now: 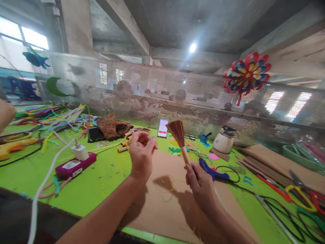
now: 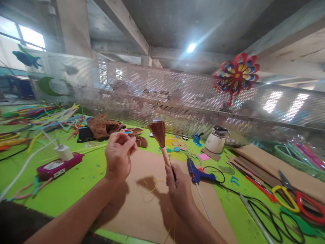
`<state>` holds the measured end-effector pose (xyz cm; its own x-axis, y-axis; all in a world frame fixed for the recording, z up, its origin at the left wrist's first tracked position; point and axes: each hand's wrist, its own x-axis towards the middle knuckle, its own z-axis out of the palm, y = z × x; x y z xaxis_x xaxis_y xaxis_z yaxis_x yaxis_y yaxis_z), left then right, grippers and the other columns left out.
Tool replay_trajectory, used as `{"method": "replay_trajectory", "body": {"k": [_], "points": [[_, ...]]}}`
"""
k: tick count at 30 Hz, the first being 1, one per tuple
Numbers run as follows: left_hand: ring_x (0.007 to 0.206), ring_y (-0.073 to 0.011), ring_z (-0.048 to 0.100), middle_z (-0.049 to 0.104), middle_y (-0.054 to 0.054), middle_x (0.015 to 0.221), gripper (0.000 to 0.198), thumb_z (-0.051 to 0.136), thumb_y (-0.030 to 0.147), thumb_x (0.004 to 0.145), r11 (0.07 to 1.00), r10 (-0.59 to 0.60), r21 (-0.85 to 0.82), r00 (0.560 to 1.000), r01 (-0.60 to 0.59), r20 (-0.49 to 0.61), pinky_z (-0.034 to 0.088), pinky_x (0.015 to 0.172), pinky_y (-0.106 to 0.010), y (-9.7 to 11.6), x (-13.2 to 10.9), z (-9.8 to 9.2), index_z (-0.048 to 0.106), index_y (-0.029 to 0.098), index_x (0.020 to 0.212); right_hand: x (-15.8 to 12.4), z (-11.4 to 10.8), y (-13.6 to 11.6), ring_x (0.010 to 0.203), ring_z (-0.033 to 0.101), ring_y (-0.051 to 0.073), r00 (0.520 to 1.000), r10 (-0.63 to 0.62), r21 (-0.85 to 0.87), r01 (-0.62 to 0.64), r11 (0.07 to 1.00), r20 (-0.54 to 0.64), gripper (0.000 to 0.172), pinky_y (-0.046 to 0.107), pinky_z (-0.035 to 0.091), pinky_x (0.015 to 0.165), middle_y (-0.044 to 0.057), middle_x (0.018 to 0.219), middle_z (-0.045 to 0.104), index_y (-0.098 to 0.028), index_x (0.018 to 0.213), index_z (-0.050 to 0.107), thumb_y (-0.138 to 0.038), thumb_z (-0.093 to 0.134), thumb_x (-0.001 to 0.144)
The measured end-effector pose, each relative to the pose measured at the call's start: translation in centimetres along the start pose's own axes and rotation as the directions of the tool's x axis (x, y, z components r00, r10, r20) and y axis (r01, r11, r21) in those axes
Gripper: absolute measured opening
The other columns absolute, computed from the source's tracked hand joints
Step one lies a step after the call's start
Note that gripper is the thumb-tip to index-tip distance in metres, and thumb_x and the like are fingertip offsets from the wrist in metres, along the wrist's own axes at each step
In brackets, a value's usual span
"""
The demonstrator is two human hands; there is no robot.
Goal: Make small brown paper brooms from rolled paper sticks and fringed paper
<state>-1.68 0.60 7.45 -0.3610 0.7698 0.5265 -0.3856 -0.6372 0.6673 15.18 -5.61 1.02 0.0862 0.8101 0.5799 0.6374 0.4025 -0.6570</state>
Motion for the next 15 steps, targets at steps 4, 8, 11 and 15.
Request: {"method": "replay_trajectory", "body": {"k": [4, 8, 11, 15], "points": [[0.086, -0.0115, 0.055, 0.057, -0.001, 0.092, 0.034, 0.070, 0.020, 0.068, 0.994, 0.036, 0.104, 0.999, -0.038, 0.022, 0.043, 0.073, -0.021, 0.0, 0.9, -0.2, 0.055, 0.021, 0.099, -0.2, -0.1, -0.4, 0.046, 0.045, 0.012, 0.999, -0.047, -0.060, 0.047, 0.997, 0.007, 0.030, 0.024, 0.031, 0.047, -0.004, 0.054, 0.046, -0.020, 0.074, 0.049, -0.039, 0.037, 0.095], [0.070, -0.0133, 0.058, 0.062, -0.004, 0.076, 0.025, 0.061, 0.031, 0.080, 0.935, -0.352, 0.193, 0.840, 0.297, 0.414, 0.043, 0.067, -0.025, -0.7, -0.2, 0.2, 0.059, 0.015, 0.100, -0.3, -0.2, -0.6, 0.046, 0.044, 0.012, 0.998, -0.068, -0.052, 0.068, 0.996, 0.015, 0.029, 0.025, 0.030, 0.048, -0.004, 0.055, 0.045, -0.020, 0.075, 0.050, -0.038, 0.038, 0.094], [0.050, -0.0107, 0.049, 0.050, 0.003, 0.050, 0.023, 0.053, 0.035, 0.085, 0.920, -0.379, 0.277, 0.811, 0.278, 0.445, 0.040, 0.056, -0.023, -1.4, -1.7, 0.7, 0.060, 0.013, 0.085, 0.2, -0.6, -0.2, 0.049, 0.044, 0.013, 1.000, 0.001, 0.027, 0.000, 1.000, -0.024, 0.030, 0.026, 0.031, 0.051, -0.004, 0.056, 0.046, -0.020, 0.075, 0.053, -0.041, 0.041, 0.093], [0.041, -0.0111, 0.043, 0.039, 0.008, 0.044, 0.026, 0.043, 0.041, 0.090, 0.914, -0.389, 0.320, 0.758, 0.248, 0.524, 0.038, 0.048, -0.023, -1.8, -3.5, 1.1, 0.054, 0.017, 0.086, 1.4, -1.1, 1.1, 0.047, 0.044, 0.013, 0.991, 0.099, 0.105, -0.090, 0.990, -0.086, 0.035, 0.027, 0.032, 0.052, -0.004, 0.051, 0.046, -0.020, 0.072, 0.054, -0.047, 0.043, 0.092]]}}
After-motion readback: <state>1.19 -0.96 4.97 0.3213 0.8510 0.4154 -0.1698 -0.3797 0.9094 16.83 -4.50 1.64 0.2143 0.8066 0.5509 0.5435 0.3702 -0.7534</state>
